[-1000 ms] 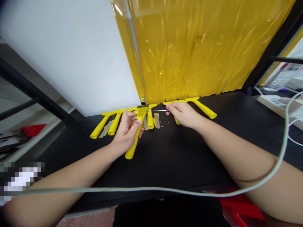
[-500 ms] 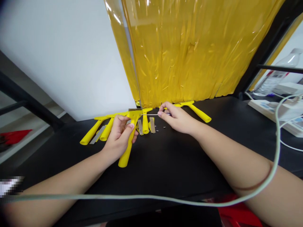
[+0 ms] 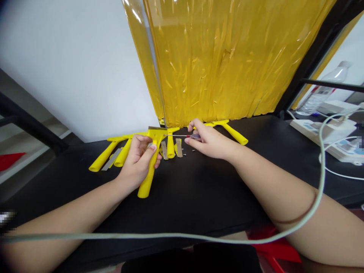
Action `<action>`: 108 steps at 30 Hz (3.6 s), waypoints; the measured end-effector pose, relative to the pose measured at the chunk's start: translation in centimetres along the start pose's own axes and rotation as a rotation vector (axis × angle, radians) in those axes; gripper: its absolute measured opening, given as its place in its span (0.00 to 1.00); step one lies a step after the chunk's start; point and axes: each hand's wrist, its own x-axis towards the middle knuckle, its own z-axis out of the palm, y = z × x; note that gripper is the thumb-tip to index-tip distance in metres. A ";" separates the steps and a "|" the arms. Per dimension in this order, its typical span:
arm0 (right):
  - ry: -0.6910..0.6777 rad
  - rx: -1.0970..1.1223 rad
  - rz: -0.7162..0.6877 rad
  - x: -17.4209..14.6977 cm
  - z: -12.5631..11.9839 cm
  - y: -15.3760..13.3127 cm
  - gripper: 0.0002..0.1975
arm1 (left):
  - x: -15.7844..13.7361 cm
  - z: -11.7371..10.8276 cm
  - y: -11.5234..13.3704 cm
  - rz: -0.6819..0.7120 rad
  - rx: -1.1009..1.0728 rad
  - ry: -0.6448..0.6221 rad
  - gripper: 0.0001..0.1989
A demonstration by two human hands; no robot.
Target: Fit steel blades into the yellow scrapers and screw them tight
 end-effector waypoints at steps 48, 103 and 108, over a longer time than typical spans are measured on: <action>-0.243 -0.552 -0.244 1.0 1.3 3.3 0.07 | 0.5 -0.1 -0.3 -0.177 -0.167 0.102 0.17; -0.102 0.367 -0.199 0.4 3.2 0.2 0.04 | -0.8 0.2 -0.3 -0.604 -0.168 -0.519 0.11; -0.181 0.418 -0.109 0.3 3.2 -0.5 0.09 | -0.7 0.3 -0.5 -0.630 -0.128 -0.569 0.11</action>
